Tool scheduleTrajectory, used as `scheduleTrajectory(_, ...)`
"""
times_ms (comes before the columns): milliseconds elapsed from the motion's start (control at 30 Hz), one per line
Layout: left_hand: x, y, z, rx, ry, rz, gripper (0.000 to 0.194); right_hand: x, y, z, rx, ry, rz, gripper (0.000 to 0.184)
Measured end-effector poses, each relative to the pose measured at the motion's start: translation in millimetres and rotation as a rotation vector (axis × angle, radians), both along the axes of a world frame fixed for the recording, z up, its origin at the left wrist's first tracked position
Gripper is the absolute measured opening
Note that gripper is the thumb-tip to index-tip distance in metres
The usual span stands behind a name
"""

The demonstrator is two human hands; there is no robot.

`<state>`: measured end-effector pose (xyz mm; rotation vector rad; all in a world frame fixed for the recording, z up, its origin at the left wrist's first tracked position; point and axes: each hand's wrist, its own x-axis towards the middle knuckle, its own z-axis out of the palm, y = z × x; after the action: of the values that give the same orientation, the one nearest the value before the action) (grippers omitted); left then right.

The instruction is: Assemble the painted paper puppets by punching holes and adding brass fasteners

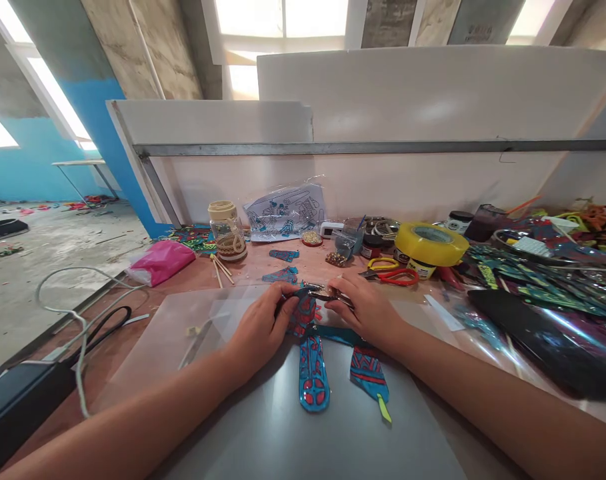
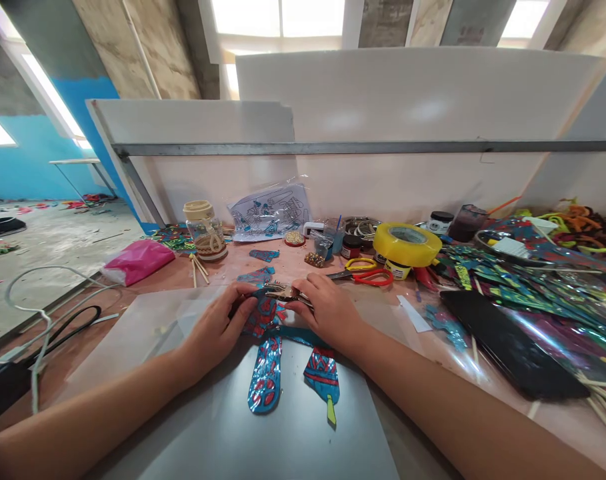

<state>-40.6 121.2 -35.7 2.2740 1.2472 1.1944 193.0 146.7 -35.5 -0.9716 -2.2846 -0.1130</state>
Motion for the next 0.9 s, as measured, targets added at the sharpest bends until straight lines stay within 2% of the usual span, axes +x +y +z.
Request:
scheduleTrajectory(233,-0.6,-1.3,0.7,0.003,-0.017,-0.008,0.018,-0.8,-0.8,2.1,-0.036,0.010,0.009,0.027)
scheduleTrajectory(567,0.6,-2.1,1.8,-0.040,0.000,-0.021,0.017,-0.3,1.8,-2.8,0.011,0.007,-0.020,0.039)
scheduleTrajectory(733,1.0,-3.2,4.5,-0.044,0.005,-0.028,0.018,-0.3,0.1,-2.6,-0.042,-0.050,-0.067,0.033)
scheduleTrajectory(900,0.9,-4.1,3.6,-0.037,0.022,-0.035,0.018,0.2,0.0,-2.0,-0.090,-0.138,-0.133,0.019)
